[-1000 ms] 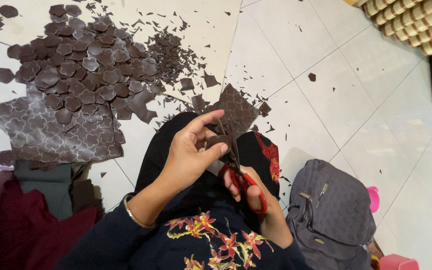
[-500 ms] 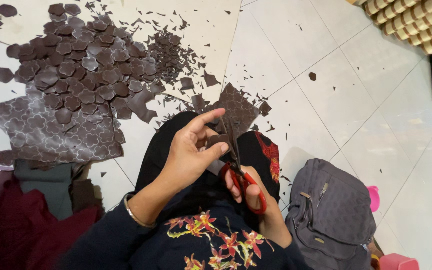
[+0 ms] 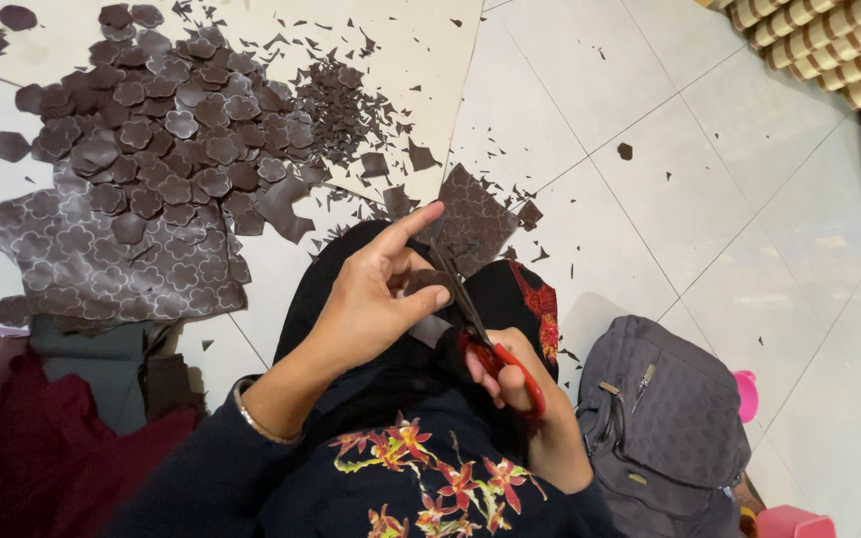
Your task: The person sits on the floor and uses red-handled scissors to cut flower-shaped pieces from a brown patterned sheet. Cut shapes are placed in a growing pile to the left, while offcuts scatter on the floor.
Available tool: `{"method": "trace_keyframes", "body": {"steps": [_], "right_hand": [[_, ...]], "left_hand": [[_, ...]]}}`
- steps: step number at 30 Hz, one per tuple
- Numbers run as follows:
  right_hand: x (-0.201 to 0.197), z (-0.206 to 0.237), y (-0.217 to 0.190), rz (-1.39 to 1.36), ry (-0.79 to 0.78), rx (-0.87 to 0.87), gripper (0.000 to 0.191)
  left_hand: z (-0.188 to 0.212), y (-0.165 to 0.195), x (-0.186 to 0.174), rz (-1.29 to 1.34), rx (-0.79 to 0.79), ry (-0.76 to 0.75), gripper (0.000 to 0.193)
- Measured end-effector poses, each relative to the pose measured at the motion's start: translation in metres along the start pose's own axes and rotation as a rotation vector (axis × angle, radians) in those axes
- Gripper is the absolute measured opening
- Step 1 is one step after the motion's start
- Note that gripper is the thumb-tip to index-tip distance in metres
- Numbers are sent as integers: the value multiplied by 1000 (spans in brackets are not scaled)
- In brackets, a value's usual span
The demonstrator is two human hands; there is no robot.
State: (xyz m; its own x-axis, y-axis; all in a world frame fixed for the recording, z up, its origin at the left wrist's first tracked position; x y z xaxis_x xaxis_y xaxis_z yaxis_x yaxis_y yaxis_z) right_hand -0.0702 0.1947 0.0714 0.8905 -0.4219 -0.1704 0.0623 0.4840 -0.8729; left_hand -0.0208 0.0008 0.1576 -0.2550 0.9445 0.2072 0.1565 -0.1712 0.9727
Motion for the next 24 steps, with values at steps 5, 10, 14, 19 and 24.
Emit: {"method": "trace_keyframes", "body": {"steps": [5, 10, 14, 19, 24], "right_hand": [[-2, -6, 4, -245, 15, -94, 116], [2, -35, 31, -441, -15, -44, 118], [17, -65, 59, -831, -109, 4, 111], [23, -98, 105, -1014, -70, 164, 105], [7, -121, 130, -1111, 38, 179, 103]], "left_hand": [[-4, -25, -3, 180, -21, 69, 61], [-9, -89, -19, 366, -145, 220, 33], [-11, -143, -29, 664, -253, 372, 25], [-11, -180, -40, 772, -296, 474, 26], [-12, -195, -53, 787, -293, 545, 32]]}}
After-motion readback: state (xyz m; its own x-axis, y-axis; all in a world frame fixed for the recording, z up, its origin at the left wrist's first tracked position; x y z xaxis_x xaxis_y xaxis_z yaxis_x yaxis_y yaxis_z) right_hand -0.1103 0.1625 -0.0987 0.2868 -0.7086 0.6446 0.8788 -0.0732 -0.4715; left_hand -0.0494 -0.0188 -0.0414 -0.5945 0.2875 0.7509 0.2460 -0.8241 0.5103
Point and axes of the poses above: each hand's wrist, its own z-axis away from the middle knuckle, its own x-axis out of the palm, y = z × x, the point moved 10 cm from there along -z, towards the middle knuckle, and after that the axes turned 6 degrees about x, right-handed, at the moved point
